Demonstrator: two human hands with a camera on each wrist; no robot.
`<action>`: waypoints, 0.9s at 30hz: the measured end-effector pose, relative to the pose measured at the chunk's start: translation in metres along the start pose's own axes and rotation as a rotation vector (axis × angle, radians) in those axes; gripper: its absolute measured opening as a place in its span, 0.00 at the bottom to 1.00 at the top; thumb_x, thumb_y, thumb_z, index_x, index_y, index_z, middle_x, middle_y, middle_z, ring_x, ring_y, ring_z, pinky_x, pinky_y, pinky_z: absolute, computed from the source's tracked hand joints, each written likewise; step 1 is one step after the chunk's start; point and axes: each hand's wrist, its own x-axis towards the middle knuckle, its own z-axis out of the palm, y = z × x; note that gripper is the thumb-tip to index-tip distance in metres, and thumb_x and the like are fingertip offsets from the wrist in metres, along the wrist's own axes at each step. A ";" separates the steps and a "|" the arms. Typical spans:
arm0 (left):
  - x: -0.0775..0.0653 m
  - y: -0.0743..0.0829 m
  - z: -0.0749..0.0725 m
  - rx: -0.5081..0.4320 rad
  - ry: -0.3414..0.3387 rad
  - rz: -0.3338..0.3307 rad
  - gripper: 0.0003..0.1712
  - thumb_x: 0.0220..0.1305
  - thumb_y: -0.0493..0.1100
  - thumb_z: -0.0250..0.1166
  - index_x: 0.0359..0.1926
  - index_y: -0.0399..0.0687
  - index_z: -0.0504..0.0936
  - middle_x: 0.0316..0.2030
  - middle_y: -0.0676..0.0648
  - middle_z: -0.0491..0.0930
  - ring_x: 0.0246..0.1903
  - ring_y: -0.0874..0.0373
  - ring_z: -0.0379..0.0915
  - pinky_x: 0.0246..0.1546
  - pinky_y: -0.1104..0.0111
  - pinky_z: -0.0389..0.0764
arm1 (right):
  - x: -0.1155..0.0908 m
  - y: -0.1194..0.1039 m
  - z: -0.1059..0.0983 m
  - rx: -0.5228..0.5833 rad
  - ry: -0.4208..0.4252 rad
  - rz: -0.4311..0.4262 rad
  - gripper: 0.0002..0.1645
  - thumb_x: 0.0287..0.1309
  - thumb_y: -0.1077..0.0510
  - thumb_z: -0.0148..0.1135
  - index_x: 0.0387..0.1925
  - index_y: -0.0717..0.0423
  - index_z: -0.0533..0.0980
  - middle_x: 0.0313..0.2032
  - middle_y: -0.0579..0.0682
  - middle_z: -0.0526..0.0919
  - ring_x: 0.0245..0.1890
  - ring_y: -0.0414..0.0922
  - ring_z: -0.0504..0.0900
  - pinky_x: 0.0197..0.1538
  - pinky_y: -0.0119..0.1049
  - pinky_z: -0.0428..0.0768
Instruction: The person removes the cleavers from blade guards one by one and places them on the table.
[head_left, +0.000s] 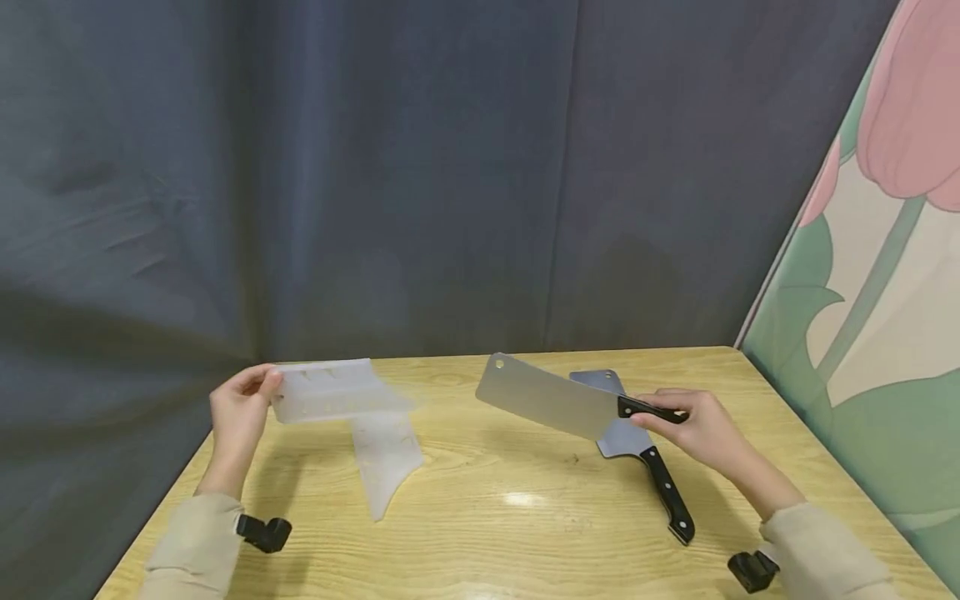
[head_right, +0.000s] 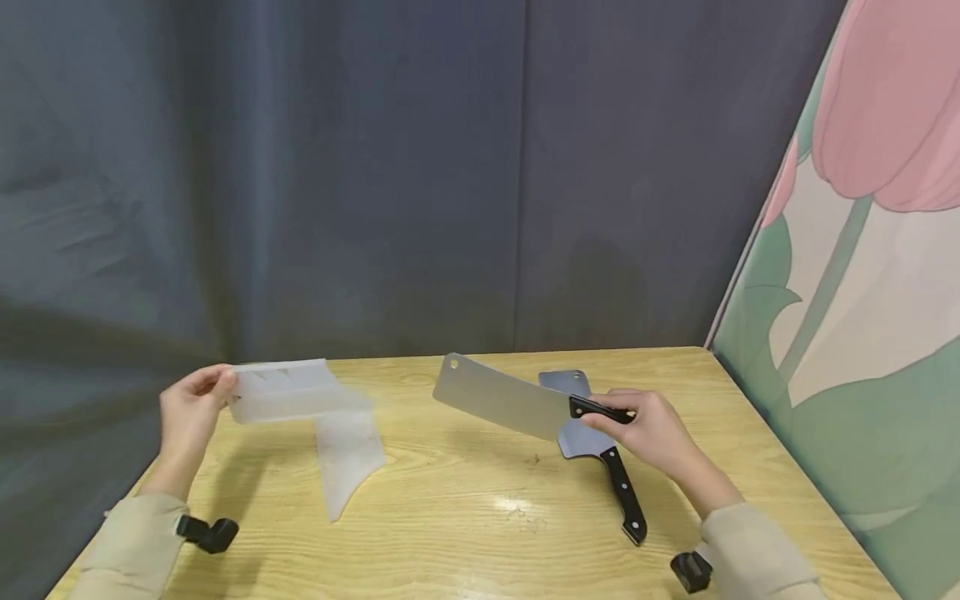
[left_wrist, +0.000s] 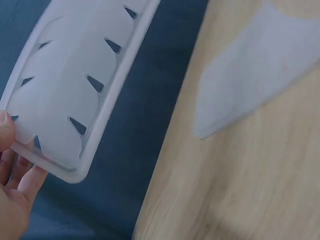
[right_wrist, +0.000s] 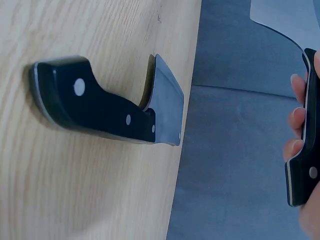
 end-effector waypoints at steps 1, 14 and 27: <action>0.001 -0.001 -0.004 0.007 -0.011 -0.001 0.17 0.69 0.40 0.64 0.48 0.28 0.82 0.27 0.68 0.78 0.28 0.73 0.72 0.29 0.82 0.73 | -0.001 0.002 -0.001 0.003 0.001 -0.001 0.14 0.55 0.58 0.74 0.42 0.58 0.87 0.43 0.56 0.87 0.44 0.47 0.84 0.38 0.38 0.84; -0.003 0.008 0.010 -0.107 -0.027 0.041 0.16 0.67 0.38 0.66 0.47 0.26 0.81 0.27 0.65 0.80 0.25 0.72 0.74 0.26 0.78 0.79 | 0.000 0.001 0.008 0.071 0.008 0.085 0.17 0.60 0.55 0.71 0.48 0.60 0.84 0.44 0.55 0.87 0.37 0.33 0.81 0.34 0.31 0.81; -0.007 0.011 0.016 -0.248 -0.036 -0.009 0.14 0.66 0.39 0.67 0.45 0.29 0.83 0.28 0.64 0.82 0.26 0.68 0.77 0.27 0.77 0.81 | -0.005 -0.015 0.001 0.161 0.067 0.236 0.24 0.65 0.50 0.66 0.54 0.63 0.80 0.36 0.55 0.87 0.24 0.40 0.81 0.23 0.35 0.78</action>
